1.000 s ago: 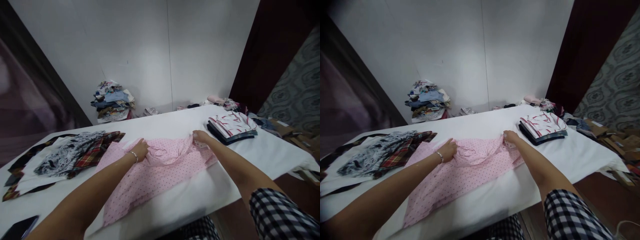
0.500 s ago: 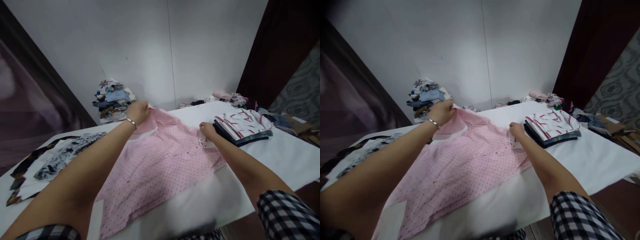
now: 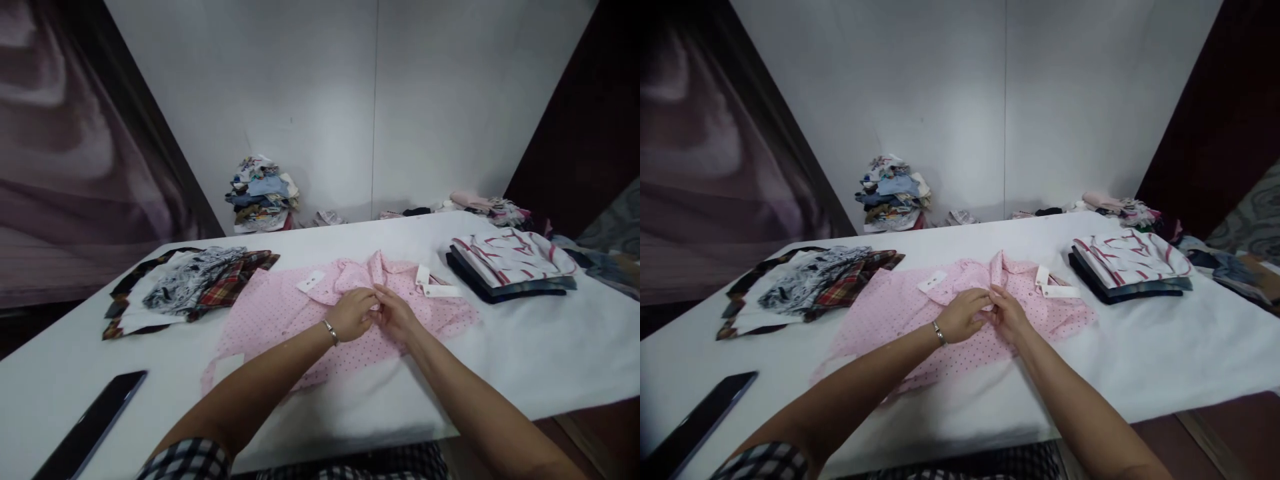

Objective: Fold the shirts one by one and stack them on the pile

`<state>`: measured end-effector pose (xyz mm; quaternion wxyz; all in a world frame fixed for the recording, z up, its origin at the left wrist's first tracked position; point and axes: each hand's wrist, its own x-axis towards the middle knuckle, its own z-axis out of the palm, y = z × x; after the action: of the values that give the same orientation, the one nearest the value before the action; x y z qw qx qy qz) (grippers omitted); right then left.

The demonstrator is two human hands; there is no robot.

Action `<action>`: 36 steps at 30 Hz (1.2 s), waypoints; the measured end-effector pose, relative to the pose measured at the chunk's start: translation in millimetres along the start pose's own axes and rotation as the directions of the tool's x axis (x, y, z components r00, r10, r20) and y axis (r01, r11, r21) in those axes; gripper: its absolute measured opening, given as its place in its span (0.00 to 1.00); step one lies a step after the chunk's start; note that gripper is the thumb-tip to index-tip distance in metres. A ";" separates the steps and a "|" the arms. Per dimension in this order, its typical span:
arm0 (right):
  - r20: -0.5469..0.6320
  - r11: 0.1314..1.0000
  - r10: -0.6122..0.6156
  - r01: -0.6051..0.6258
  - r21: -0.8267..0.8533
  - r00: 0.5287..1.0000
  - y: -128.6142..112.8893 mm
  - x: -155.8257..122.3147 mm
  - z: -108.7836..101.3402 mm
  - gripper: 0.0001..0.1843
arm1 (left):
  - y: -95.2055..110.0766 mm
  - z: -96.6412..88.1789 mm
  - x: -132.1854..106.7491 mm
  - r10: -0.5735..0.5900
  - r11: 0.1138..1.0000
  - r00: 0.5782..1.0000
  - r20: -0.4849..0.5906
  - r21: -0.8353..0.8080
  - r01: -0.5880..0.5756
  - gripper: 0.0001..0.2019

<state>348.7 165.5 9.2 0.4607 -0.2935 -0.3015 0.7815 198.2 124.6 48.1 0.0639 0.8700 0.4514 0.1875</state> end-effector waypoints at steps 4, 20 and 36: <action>-0.027 0.995 -0.071 0.073 0.064 0.997 -0.4 -5.4 3.7 0.19 | -18.0 6.6 -30.0 -0.197 0.980 0.975 -0.104 0.014 0.200 0.30; 0.002 0.998 -0.059 0.059 -0.017 0.998 21.0 -69.5 29.8 0.29 | 22.1 -21.9 -18.9 -0.458 0.880 0.888 -0.044 0.117 0.460 0.14; -0.058 0.927 -0.216 0.185 -0.327 0.975 -68.8 -51.3 36.1 0.14 | -84.1 -46.6 -101.5 -0.689 0.723 0.725 -0.012 -0.091 0.685 0.15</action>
<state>380.2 139.3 92.8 0.4982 -0.3678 -0.4306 0.6566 63.3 88.9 40.3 0.1533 0.6335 0.7348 0.1879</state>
